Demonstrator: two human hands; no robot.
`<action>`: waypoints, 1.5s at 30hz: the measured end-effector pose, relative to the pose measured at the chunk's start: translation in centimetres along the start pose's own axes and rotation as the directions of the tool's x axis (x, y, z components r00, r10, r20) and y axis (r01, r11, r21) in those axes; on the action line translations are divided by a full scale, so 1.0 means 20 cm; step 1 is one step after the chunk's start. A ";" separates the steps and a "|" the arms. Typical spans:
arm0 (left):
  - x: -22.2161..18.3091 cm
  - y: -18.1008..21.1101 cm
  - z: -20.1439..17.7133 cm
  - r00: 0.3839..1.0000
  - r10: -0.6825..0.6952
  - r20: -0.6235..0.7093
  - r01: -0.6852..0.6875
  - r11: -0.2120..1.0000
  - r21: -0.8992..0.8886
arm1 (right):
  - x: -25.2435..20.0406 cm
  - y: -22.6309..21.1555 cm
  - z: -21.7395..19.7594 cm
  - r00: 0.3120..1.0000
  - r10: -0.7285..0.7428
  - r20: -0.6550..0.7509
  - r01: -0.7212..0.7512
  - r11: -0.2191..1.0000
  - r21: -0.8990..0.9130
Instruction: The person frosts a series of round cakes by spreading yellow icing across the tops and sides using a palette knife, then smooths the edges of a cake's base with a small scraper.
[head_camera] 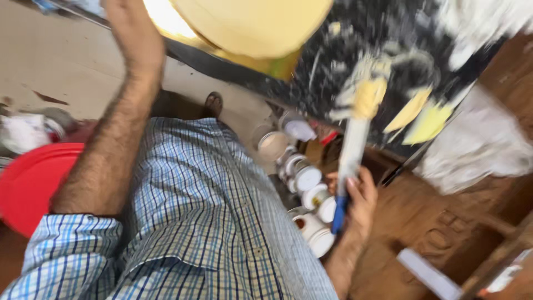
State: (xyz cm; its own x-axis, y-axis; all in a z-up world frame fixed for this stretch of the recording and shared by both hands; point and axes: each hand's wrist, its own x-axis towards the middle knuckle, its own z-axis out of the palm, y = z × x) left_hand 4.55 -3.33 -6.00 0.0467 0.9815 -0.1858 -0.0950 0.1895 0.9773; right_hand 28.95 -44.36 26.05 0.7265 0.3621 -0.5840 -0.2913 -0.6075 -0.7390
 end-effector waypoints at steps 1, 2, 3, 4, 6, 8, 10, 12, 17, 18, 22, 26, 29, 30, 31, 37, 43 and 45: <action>-0.07 0.08 0.04 0.998 0.006 0.055 -0.003 0.999 -0.042 | -0.05 -0.21 -0.02 0.995 -0.080 0.064 0.083 0.996 -0.042; -0.11 0.16 0.10 0.994 0.085 0.068 -0.082 0.996 -0.037 | -0.09 -0.41 -0.02 0.979 -0.155 0.135 0.166 0.983 -0.078; -0.12 0.24 0.13 0.984 0.156 0.083 -0.154 0.988 -0.022 | -0.15 -0.60 0.01 0.981 -0.192 0.024 0.192 0.957 -0.217; -0.13 0.30 0.19 0.979 0.195 0.061 -0.199 0.978 0.065 | -0.18 -0.77 0.07 0.966 -0.246 -0.081 0.204 0.914 -0.352; -0.16 0.45 0.25 0.993 0.061 0.100 -0.074 0.989 0.131 | -0.22 -1.17 0.21 0.891 -0.377 0.255 0.454 0.764 -0.458; -0.22 0.60 0.25 0.959 -0.184 0.215 0.164 0.981 0.104 | -0.22 -1.47 0.47 0.855 -0.439 0.276 0.493 0.527 -0.692; -0.22 0.67 0.30 0.926 -0.284 0.248 0.275 0.959 0.071 | -0.21 -1.73 0.79 0.857 -0.385 0.342 0.448 0.232 -0.863; -0.24 0.69 0.37 0.986 -0.038 0.162 0.068 0.981 -0.182 | -0.16 -1.91 1.12 0.820 -0.305 0.485 0.473 -0.117 -0.873; -0.23 0.75 0.44 0.992 -0.071 0.108 0.080 0.993 -0.083 | -0.10 -2.02 1.69 0.715 0.012 0.699 0.467 -0.753 -0.464; -0.23 0.77 0.44 0.995 -0.022 0.092 0.030 0.996 -0.084 | -0.04 -2.04 1.77 0.722 0.145 0.676 0.434 -0.856 -0.281; -0.20 0.84 0.40 0.999 0.022 0.034 -0.021 0.999 -0.040 | 0.02 -2.03 1.88 0.758 0.221 0.614 0.381 -0.914 -0.141; -0.15 0.89 0.39 0.988 -0.049 0.146 0.055 0.998 -0.036 | -0.02 -2.01 1.92 0.789 0.131 0.600 0.337 -0.909 -0.245; -0.12 0.91 0.35 0.986 -0.059 0.156 0.062 0.998 -0.013 | -0.22 -1.92 1.97 0.671 0.293 0.681 0.197 -0.956 0.218; -0.12 0.91 0.35 0.989 -0.037 0.146 0.037 0.999 0.002 | -0.25 -1.90 1.99 0.653 0.313 0.689 0.156 -0.947 0.283; -0.12 0.91 0.35 0.988 -0.037 0.148 0.037 0.999 -0.002 | -0.24 -1.89 2.01 0.645 0.314 0.697 0.142 -0.945 0.294; -0.19 0.91 0.35 0.995 0.010 0.104 -0.008 1.000 -0.016 | -0.02 -1.93 2.00 0.698 0.190 0.690 0.207 -0.977 0.061; -0.07 0.86 0.43 0.983 -0.021 0.183 0.029 0.999 -0.039 | -0.19 -1.83 1.88 0.671 0.230 0.705 0.130 -0.973 0.193; 0.02 0.85 0.44 0.988 0.032 0.151 -0.027 0.999 -0.034 | -0.27 -1.77 1.82 0.658 0.231 0.716 0.092 -0.969 0.228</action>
State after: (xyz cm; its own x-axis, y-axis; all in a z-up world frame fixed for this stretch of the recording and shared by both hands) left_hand 11.78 -0.04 11.50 0.1936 0.9715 -0.1370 -0.1304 0.1639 0.9778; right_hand 12.61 0.87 43.11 -0.0348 0.6048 -0.7956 0.2071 0.7832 0.5863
